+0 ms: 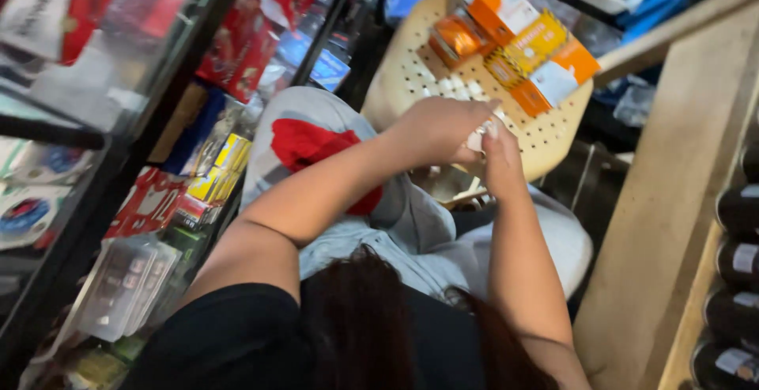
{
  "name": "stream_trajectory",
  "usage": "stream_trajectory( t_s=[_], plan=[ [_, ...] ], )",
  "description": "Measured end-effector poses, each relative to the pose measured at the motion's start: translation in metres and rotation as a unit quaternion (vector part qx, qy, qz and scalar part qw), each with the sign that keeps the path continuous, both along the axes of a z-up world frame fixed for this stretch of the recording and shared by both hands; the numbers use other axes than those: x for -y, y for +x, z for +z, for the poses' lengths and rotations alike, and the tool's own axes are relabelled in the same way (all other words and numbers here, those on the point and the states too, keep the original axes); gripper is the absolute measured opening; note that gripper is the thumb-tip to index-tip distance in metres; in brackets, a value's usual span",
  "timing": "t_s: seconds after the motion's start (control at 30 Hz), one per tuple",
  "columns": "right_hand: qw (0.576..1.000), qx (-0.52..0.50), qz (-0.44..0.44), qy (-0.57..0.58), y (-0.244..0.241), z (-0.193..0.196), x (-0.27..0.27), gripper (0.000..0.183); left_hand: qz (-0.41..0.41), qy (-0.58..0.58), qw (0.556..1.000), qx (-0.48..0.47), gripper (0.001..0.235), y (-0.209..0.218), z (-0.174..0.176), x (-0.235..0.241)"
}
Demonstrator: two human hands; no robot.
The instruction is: The person sits cross-legged on a chair and opens a small orange and white box. They remove a plastic-wrapped item, unwrap it, and reveal a small blue and black object. The person handles the object briefly before the clip ends.
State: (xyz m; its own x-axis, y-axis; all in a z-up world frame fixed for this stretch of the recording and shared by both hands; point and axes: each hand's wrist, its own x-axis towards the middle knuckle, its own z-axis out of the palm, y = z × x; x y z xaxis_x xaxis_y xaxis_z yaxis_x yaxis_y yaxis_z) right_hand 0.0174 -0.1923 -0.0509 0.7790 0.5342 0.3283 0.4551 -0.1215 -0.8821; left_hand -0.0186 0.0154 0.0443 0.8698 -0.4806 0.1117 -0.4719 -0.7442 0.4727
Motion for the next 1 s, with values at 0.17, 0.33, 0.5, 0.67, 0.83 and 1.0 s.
stream_trajectory(
  t_s=[0.17, 0.33, 0.5, 0.67, 0.83, 1.0],
  plan=[
    [0.987, -0.008, -0.160, -0.035, -0.005, -0.015, -0.007, 0.058, 0.040, 0.026, 0.999, 0.006, 0.070, 0.007, -0.032, 0.007],
    [0.944, 0.114, -0.289, -0.116, 0.012, -0.046, 0.006, 0.048, 0.017, -0.021, 1.000, -0.002, 0.075, 0.000, -0.027, 0.004],
    [0.908, -0.150, -0.367, 0.136, -0.024, 0.045, -0.043, 0.045, 0.007, -0.093, 0.995, 0.032, 0.075, -0.005, -0.017, -0.002],
    [0.860, -0.234, -0.384, 0.240, -0.003, 0.006, -0.038, 0.046, 0.023, -0.086, 0.992, 0.092, 0.081, -0.002, -0.053, 0.001],
    [0.897, -0.298, -0.321, -0.063, 0.011, -0.022, -0.022, 0.069, 0.058, -0.034, 0.996, -0.054, 0.085, -0.005, -0.065, -0.005],
    [0.984, -0.006, -0.081, -0.158, -0.006, -0.005, -0.013, 0.035, 0.124, 0.064, 0.986, -0.087, 0.090, 0.002, -0.087, 0.002]
  ],
)
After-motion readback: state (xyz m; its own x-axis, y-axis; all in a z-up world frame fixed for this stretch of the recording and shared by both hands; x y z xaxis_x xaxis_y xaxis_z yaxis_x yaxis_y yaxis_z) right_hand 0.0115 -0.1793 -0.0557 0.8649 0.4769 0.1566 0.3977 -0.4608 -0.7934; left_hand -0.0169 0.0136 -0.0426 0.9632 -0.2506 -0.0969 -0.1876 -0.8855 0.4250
